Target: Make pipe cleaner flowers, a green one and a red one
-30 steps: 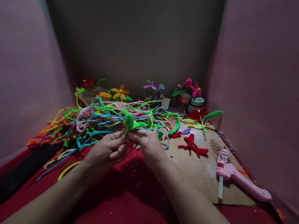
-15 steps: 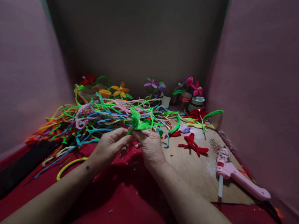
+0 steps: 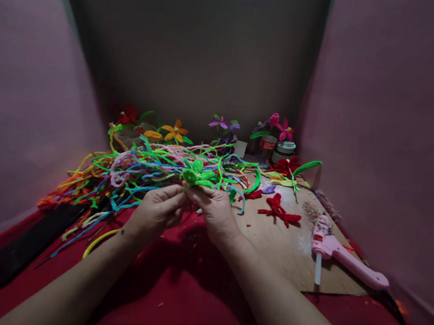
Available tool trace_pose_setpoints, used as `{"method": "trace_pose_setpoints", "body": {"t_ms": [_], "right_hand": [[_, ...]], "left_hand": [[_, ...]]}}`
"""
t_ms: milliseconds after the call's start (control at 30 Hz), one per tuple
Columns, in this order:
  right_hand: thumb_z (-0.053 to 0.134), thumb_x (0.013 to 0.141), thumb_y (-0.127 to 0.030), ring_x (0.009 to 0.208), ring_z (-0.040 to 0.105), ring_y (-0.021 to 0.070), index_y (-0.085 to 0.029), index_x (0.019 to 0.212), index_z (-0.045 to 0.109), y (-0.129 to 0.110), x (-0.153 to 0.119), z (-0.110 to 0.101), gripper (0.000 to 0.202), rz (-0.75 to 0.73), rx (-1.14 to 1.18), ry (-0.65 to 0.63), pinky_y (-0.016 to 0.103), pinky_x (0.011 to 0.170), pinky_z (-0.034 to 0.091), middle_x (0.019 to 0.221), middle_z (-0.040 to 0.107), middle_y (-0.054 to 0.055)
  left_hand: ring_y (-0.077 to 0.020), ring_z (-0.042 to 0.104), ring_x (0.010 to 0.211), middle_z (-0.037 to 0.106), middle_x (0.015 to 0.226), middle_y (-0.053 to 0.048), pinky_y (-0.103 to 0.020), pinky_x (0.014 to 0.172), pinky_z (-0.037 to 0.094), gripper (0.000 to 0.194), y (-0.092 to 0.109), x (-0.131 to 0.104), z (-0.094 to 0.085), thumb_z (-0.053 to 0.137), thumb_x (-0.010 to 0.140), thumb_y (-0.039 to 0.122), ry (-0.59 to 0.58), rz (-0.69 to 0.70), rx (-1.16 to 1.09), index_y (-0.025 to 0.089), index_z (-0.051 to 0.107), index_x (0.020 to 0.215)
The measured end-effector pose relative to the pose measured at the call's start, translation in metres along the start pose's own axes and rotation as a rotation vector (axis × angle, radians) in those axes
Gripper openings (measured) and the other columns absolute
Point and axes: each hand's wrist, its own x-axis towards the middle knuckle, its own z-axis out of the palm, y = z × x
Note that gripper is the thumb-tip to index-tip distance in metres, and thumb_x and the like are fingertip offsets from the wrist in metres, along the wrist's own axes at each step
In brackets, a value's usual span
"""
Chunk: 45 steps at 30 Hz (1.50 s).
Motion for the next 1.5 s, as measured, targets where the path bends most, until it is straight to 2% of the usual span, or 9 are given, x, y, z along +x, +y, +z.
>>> {"method": "trace_pose_setpoints", "body": {"t_ms": [133,233,367,500,667,767,933,1167,1500], "right_hand": [[0.066,0.072,-0.034,0.059,0.052,0.0114,-0.016,0.084,0.071,-0.001,0.002,-0.004,0.022,0.031,0.001,-0.14,0.026,0.062,0.041,0.062,0.062,0.0],[0.065,0.073,-0.034,0.057,0.053,0.0114,-0.017,0.079,0.071,-0.005,0.0,-0.003,0.019,-0.026,-0.025,-0.138,0.026,0.062,0.042,0.06,0.062,0.0],[0.064,0.074,-0.036,0.056,0.052,0.0124,-0.018,0.079,0.072,-0.01,-0.003,-0.001,0.02,-0.08,-0.077,-0.04,0.027,0.059,0.041,0.059,0.063,0.0],[0.069,0.069,-0.031,0.06,0.051,0.0125,-0.022,0.075,0.073,-0.014,-0.003,0.002,0.012,-0.124,-0.13,0.021,0.026,0.058,0.041,0.068,0.065,0.0],[0.069,0.069,-0.033,0.056,0.044,0.0103,-0.021,0.068,0.072,-0.015,-0.007,0.007,0.013,-0.08,-0.154,-0.069,0.025,0.058,0.039,0.058,0.058,-0.003],[0.068,0.07,-0.032,0.057,0.043,0.0092,-0.02,0.067,0.072,-0.015,-0.01,0.009,0.013,-0.044,-0.141,-0.135,0.024,0.061,0.039,0.058,0.056,-0.003],[0.069,0.068,-0.035,0.056,0.043,0.0095,-0.018,0.065,0.071,-0.021,-0.01,0.012,0.018,0.017,-0.183,-0.162,0.024,0.057,0.038,0.057,0.056,-0.002],[0.066,0.071,-0.034,0.057,0.043,0.0099,-0.02,0.069,0.071,-0.022,-0.01,0.013,0.016,-0.017,-0.15,-0.15,0.024,0.057,0.036,0.057,0.055,-0.003],[0.064,0.071,-0.036,0.051,0.042,0.0094,-0.016,0.06,0.065,-0.016,-0.006,0.012,0.023,0.046,-0.104,-0.101,0.023,0.048,0.034,0.055,0.051,-0.002]], "left_hand": [[-0.0012,0.018,0.031,0.036,0.044,0.009,-0.015,0.031,0.017,0.027,0.001,0.001,-0.006,0.06,0.076,0.037,-0.176,-0.106,-0.244,0.016,0.05,0.065],[-0.0018,0.02,0.031,0.037,0.042,0.009,-0.015,0.031,0.021,0.027,0.005,0.0,-0.006,0.06,0.076,0.038,-0.207,-0.119,-0.185,0.015,0.053,0.065],[-0.0085,0.052,0.054,0.059,0.06,0.0,-0.019,0.053,0.041,0.023,0.019,-0.003,-0.002,0.064,0.074,0.033,0.046,0.077,0.179,0.013,0.061,0.064],[-0.0106,0.056,0.067,0.061,0.073,0.002,-0.02,0.063,0.045,0.023,0.03,-0.005,-0.002,0.072,0.065,0.023,0.282,0.253,0.189,0.018,0.061,0.085],[-0.0117,0.056,0.069,0.057,0.075,0.002,-0.023,0.066,0.047,0.017,0.035,-0.006,-0.007,0.069,0.069,0.02,0.157,0.393,0.236,0.02,0.06,0.083],[-0.0126,0.054,0.071,0.055,0.075,0.0,-0.023,0.068,0.045,0.003,0.043,-0.006,-0.015,0.065,0.073,0.017,0.065,0.594,0.525,0.019,0.063,0.072],[-0.0144,0.057,0.073,0.062,0.081,-0.005,-0.024,0.067,0.046,0.007,0.06,0.0,-0.03,0.059,0.078,0.021,-0.11,0.824,0.957,0.02,0.066,0.076],[-0.0148,0.059,0.081,0.063,0.087,-0.005,-0.025,0.073,0.047,0.014,0.063,0.003,-0.026,0.06,0.077,0.018,0.015,0.919,1.102,0.02,0.064,0.09],[-0.0173,0.053,0.085,0.062,0.091,-0.008,-0.03,0.075,0.046,0.018,0.062,0.003,-0.036,0.05,0.081,0.009,-0.158,1.321,1.331,0.019,0.06,0.093]]}}
